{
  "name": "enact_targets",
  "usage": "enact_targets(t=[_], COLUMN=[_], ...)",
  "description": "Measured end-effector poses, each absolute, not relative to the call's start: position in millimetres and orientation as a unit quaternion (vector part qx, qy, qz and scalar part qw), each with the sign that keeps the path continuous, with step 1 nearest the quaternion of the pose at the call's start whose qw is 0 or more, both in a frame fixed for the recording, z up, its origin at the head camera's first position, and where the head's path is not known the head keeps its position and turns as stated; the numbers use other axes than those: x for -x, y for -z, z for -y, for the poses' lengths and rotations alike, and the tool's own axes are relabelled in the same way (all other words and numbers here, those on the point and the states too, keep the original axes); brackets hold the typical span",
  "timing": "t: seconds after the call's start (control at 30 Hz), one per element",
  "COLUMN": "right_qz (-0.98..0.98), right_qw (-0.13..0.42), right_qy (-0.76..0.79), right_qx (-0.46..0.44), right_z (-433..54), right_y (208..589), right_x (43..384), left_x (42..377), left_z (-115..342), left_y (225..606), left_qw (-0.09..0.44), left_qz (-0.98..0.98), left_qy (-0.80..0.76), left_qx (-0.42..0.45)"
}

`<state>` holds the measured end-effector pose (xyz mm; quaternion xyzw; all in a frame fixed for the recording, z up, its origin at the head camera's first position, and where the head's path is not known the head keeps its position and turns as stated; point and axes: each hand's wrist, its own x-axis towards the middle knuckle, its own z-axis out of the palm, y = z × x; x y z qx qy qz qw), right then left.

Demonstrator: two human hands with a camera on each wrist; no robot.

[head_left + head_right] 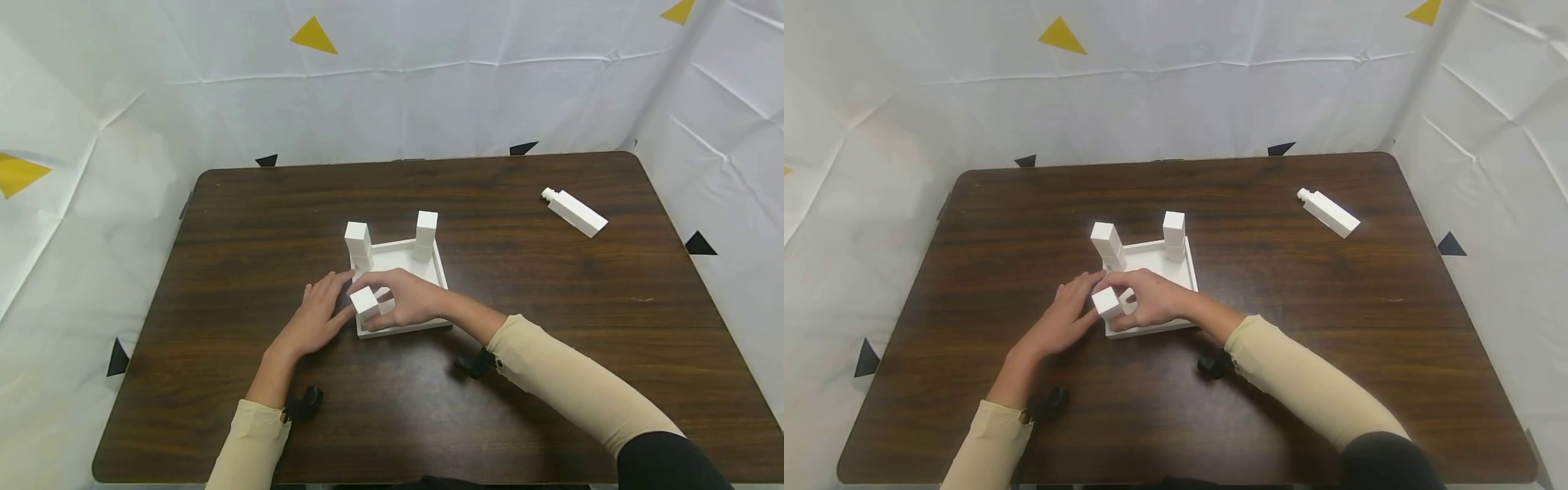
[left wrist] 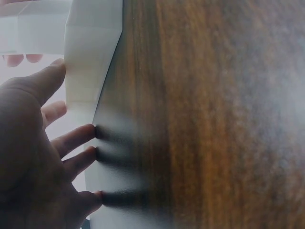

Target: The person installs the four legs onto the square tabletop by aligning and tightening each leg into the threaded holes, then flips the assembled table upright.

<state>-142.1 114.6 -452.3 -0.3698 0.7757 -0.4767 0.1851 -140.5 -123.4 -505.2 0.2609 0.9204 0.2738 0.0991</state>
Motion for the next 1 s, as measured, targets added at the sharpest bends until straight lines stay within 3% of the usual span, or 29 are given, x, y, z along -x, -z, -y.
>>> enact_targets(t=[0.2, 0.4, 1.0], right_qz=[-0.736, -0.649, -0.699], right_qw=[0.181, 0.248, 0.277], right_qy=[0.477, 0.538, 0.523], right_qx=[0.445, 0.478, 0.401], right_z=[-117.1, -117.0, -121.3], right_y=[453.1, 451.6, 446.9], right_x=[146.5, 150.7, 149.1], left_x=[140.0, 139.9, 140.6], left_z=[124.0, 124.6, 123.1], left_y=[505.0, 504.4, 505.3], left_qw=[0.097, 0.097, 0.099], left_qz=[-0.918, -0.915, -0.922], left_qy=[-0.279, -0.285, -0.273], left_qx=[-0.266, -0.268, -0.258])
